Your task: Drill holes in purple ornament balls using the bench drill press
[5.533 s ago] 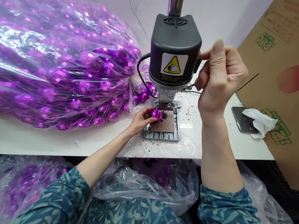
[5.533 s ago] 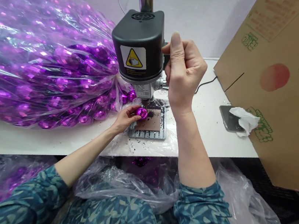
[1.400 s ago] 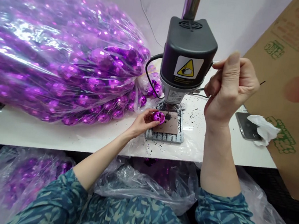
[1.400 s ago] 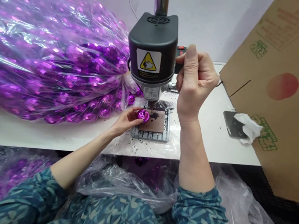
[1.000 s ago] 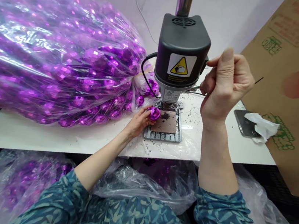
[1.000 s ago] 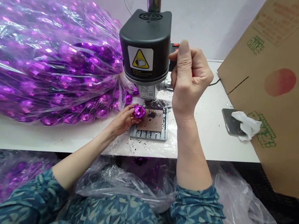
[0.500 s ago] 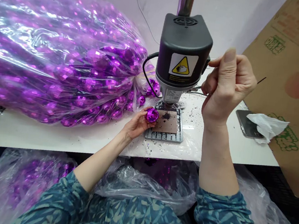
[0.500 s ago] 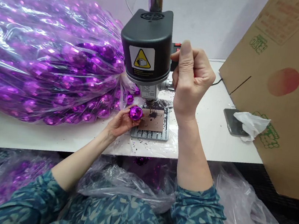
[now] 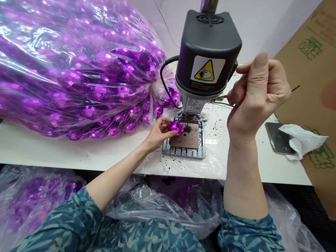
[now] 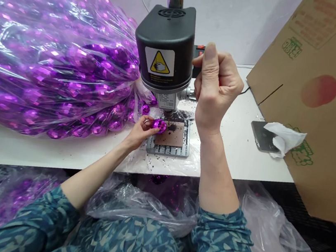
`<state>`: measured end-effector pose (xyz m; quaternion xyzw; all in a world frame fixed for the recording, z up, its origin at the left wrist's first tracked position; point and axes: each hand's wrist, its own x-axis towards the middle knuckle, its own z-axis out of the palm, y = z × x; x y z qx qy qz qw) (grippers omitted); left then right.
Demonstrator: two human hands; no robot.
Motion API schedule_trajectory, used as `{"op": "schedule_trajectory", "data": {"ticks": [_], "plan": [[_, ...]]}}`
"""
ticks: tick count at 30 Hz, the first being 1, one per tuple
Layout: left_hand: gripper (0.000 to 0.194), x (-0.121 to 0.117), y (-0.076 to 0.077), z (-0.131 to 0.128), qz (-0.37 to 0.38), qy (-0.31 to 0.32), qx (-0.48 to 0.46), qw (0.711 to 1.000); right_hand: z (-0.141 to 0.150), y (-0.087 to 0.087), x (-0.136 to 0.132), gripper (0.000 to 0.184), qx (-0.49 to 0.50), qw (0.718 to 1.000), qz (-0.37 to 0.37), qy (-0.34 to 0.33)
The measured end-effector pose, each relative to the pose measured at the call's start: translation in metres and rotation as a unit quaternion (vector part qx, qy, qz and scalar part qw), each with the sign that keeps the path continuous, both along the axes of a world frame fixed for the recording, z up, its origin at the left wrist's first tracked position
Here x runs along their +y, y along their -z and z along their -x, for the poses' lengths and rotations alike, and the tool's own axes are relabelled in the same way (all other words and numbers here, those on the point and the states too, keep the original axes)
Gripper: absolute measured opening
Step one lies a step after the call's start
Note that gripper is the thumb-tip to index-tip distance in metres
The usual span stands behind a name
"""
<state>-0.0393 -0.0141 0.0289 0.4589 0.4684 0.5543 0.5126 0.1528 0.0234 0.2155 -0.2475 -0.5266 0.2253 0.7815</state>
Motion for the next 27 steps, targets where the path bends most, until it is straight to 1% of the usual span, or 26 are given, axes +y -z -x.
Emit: {"op": "schedule_trajectory", "data": {"ticks": [4,7,11,14,16,20,24,27], "plan": [[0.066,0.003,0.006,-0.006,-0.020,0.025,0.034,0.999,0.001,-0.001,0.000,0.068,-0.008,1.000,0.001,0.014],[0.066,0.006,0.011,-0.008,-0.037,0.035,0.039,0.998,0.001,-0.001,-0.001,0.070,-0.014,1.000,0.006,0.017],[0.063,0.011,0.018,-0.007,-0.038,0.035,0.028,0.998,0.000,-0.001,0.000,0.068,-0.023,0.999,0.005,0.027],[0.062,0.015,0.021,-0.004,-0.039,0.051,0.037,0.997,-0.001,0.000,0.002,0.066,-0.043,0.998,0.002,0.037],[0.065,0.016,0.024,-0.003,-0.041,0.062,0.046,0.996,-0.001,0.000,0.003,0.067,-0.048,0.998,-0.002,0.034],[0.073,0.016,0.028,0.001,-0.050,0.049,0.043,0.997,0.000,-0.002,0.003,0.070,-0.041,0.999,-0.003,0.030],[0.072,0.016,0.031,0.003,-0.063,0.028,0.058,0.996,0.001,-0.002,0.003,0.070,-0.032,0.999,-0.011,0.020],[0.072,0.016,0.029,0.003,-0.063,0.037,0.067,0.995,0.001,-0.002,0.003,0.070,-0.032,0.999,-0.011,0.021]]}}
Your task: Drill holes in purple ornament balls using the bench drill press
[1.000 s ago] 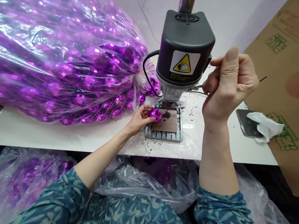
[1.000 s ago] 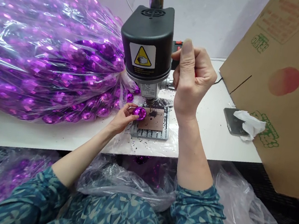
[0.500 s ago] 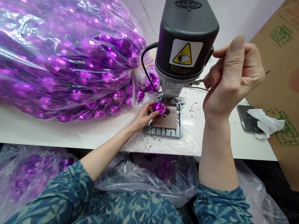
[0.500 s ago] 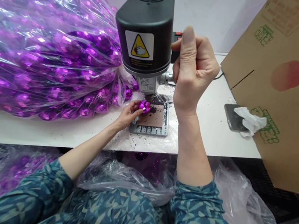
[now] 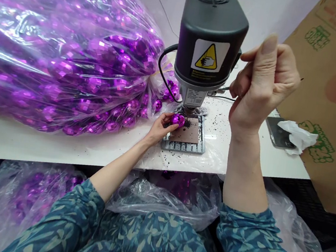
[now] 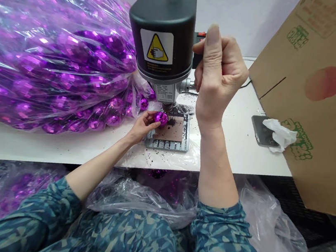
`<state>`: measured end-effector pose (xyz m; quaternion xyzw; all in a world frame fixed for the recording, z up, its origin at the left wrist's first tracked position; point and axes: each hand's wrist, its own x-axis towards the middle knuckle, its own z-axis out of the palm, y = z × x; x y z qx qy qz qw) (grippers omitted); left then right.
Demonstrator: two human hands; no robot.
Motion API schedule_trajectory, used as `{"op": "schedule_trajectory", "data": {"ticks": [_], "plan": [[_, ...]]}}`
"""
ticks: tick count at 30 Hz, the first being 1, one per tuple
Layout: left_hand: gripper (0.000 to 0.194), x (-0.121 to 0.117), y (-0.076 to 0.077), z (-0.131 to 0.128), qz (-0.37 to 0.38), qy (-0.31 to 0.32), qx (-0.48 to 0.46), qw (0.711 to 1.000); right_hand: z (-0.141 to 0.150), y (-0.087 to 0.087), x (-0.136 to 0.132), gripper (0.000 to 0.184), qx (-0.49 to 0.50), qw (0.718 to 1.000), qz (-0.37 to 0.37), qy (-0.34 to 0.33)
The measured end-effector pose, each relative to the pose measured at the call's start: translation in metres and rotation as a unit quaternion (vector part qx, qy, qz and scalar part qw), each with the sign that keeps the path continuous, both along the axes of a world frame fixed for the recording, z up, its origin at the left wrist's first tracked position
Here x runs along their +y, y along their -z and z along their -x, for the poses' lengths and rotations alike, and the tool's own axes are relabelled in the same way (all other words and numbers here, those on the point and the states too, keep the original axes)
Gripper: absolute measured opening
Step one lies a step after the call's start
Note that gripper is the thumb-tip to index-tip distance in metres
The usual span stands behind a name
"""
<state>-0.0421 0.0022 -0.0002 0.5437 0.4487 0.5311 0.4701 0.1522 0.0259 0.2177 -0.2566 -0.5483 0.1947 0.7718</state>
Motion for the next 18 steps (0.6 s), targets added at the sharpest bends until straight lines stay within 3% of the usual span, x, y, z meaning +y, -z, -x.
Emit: {"op": "schedule_trajectory", "data": {"ticks": [6,18], "plan": [[0.072,0.0016,-0.0027,-0.0037,-0.005,0.041,0.028,0.999,0.0000,-0.0001,-0.0025,0.070,0.008,1.000,0.005,-0.002],[0.067,0.0008,0.0015,-0.0093,-0.008,0.031,0.077,0.997,-0.0002,0.0018,-0.0015,0.068,0.000,1.000,0.013,0.007]]}}
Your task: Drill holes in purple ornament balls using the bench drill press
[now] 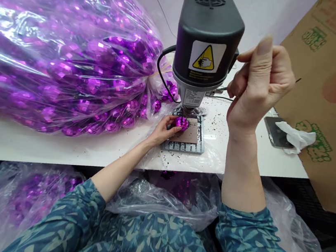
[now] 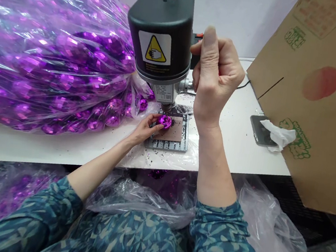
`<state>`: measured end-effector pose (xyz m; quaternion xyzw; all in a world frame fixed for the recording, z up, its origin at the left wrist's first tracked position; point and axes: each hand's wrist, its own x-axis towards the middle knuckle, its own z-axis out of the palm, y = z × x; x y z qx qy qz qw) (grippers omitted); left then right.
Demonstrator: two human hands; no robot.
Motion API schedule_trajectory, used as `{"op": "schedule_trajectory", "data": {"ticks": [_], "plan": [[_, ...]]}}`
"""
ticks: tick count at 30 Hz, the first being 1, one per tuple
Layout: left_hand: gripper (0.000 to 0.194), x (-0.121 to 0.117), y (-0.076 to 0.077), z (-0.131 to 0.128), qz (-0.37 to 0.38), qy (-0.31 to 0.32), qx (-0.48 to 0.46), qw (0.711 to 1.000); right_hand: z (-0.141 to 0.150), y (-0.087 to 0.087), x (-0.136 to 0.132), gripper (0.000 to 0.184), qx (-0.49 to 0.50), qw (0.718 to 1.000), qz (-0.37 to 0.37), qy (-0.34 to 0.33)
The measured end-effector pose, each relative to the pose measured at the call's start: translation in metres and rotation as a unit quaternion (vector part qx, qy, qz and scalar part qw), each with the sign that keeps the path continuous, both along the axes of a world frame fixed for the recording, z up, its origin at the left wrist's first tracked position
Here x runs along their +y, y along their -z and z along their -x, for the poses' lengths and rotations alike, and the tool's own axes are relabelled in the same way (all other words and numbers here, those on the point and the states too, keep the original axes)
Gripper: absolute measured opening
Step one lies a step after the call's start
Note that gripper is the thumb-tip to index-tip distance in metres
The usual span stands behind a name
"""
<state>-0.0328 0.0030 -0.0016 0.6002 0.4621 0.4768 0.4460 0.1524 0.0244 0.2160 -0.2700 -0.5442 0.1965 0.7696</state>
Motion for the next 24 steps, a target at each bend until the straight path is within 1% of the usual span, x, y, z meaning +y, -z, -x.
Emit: {"op": "schedule_trajectory", "data": {"ticks": [4,7,11,13,16,19,22,24], "plan": [[0.065,0.001,-0.002,0.000,-0.009,-0.009,0.002,1.000,0.001,0.000,0.001,0.069,0.008,1.000,-0.013,-0.005],[0.062,-0.001,-0.004,-0.001,-0.017,-0.014,0.016,1.000,0.000,0.000,0.002,0.068,-0.005,1.000,-0.010,0.000],[0.059,-0.006,-0.009,-0.007,-0.046,-0.042,0.068,0.996,-0.001,0.002,0.002,0.065,-0.011,1.000,-0.007,0.001],[0.057,-0.008,-0.010,-0.012,-0.064,-0.050,0.092,0.992,-0.001,0.002,0.002,0.062,-0.020,1.000,0.000,0.012],[0.058,-0.010,-0.009,-0.021,-0.068,-0.029,0.061,0.995,-0.001,0.003,0.002,0.060,-0.026,0.999,0.009,0.017],[0.061,-0.009,-0.009,-0.024,-0.043,0.007,0.014,0.999,0.000,0.004,-0.001,0.064,-0.005,1.000,0.002,0.000],[0.063,-0.008,-0.010,-0.022,-0.027,0.012,0.009,1.000,0.000,0.008,-0.009,0.067,0.002,1.000,0.013,0.005],[0.065,-0.008,-0.011,-0.020,-0.028,0.015,0.010,0.999,0.000,0.012,-0.016,0.064,0.008,1.000,0.017,0.001]]}}
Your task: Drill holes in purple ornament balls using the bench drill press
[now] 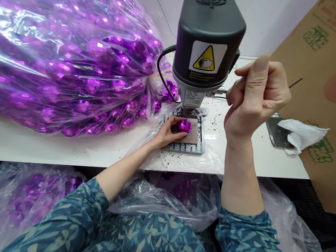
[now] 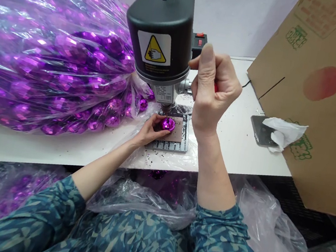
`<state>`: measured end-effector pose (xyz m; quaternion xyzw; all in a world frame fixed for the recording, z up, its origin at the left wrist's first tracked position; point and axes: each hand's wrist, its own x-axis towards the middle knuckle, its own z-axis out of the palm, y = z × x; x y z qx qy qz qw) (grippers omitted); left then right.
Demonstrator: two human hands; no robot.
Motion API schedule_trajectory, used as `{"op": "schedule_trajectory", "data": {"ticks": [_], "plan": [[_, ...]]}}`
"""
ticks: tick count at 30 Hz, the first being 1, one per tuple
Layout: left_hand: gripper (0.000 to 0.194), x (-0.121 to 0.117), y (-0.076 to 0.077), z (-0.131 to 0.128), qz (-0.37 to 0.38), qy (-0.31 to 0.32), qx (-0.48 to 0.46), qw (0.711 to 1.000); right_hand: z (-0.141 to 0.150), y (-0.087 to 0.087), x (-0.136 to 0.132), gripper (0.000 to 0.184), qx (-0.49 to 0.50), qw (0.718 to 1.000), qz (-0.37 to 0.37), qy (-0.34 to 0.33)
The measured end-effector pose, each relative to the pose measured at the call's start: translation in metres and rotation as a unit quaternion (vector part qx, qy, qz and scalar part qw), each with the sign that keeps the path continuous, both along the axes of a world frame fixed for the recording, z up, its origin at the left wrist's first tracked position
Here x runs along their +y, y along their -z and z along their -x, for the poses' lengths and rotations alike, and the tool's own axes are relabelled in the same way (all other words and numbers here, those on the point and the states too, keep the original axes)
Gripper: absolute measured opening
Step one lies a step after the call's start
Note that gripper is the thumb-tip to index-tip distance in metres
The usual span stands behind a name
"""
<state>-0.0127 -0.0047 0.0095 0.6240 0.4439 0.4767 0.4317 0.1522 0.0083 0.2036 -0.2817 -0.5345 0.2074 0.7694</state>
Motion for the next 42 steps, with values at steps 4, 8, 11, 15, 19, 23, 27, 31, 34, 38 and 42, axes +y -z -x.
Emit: {"op": "schedule_trajectory", "data": {"ticks": [4,8,11,15,19,23,27,31,34,38,42], "plan": [[0.067,0.000,-0.001,0.001,0.001,0.002,-0.004,1.000,0.000,0.010,-0.010,0.053,0.024,1.000,-0.008,-0.003],[0.069,0.000,0.000,0.000,0.005,0.003,-0.007,1.000,-0.001,0.019,-0.010,0.043,0.041,0.998,-0.033,-0.020],[0.072,0.000,0.000,0.000,0.002,0.005,-0.011,1.000,-0.003,0.030,-0.005,0.037,0.036,0.996,-0.078,-0.021],[0.070,0.000,-0.001,0.000,-0.002,0.005,-0.010,1.000,-0.007,0.046,-0.001,0.032,0.011,0.992,-0.129,-0.004],[0.070,-0.001,-0.002,-0.001,-0.002,0.009,-0.009,1.000,-0.010,0.059,0.002,0.029,0.010,0.990,-0.138,0.015],[0.069,-0.001,-0.002,-0.001,-0.006,0.008,-0.012,1.000,-0.011,0.073,0.006,0.029,0.008,0.989,-0.145,0.026],[0.069,-0.001,0.001,-0.002,-0.004,0.003,-0.021,1.000,-0.010,0.079,0.005,0.038,0.000,0.989,-0.144,0.037],[0.068,0.003,0.003,-0.004,-0.003,-0.002,-0.025,1.000,-0.007,0.047,0.003,0.035,0.008,0.993,-0.116,0.037],[0.063,0.000,-0.001,-0.005,-0.004,-0.028,-0.026,0.999,-0.005,0.009,0.010,0.050,-0.004,0.999,-0.038,0.006],[0.052,-0.040,-0.010,-0.003,-0.054,-0.087,0.028,0.994,-0.004,-0.018,0.025,0.065,-0.035,0.999,0.001,-0.018],[0.046,-0.107,-0.015,0.003,-0.126,0.073,0.135,0.980,-0.003,-0.018,0.027,0.067,-0.025,1.000,-0.007,-0.019]]}}
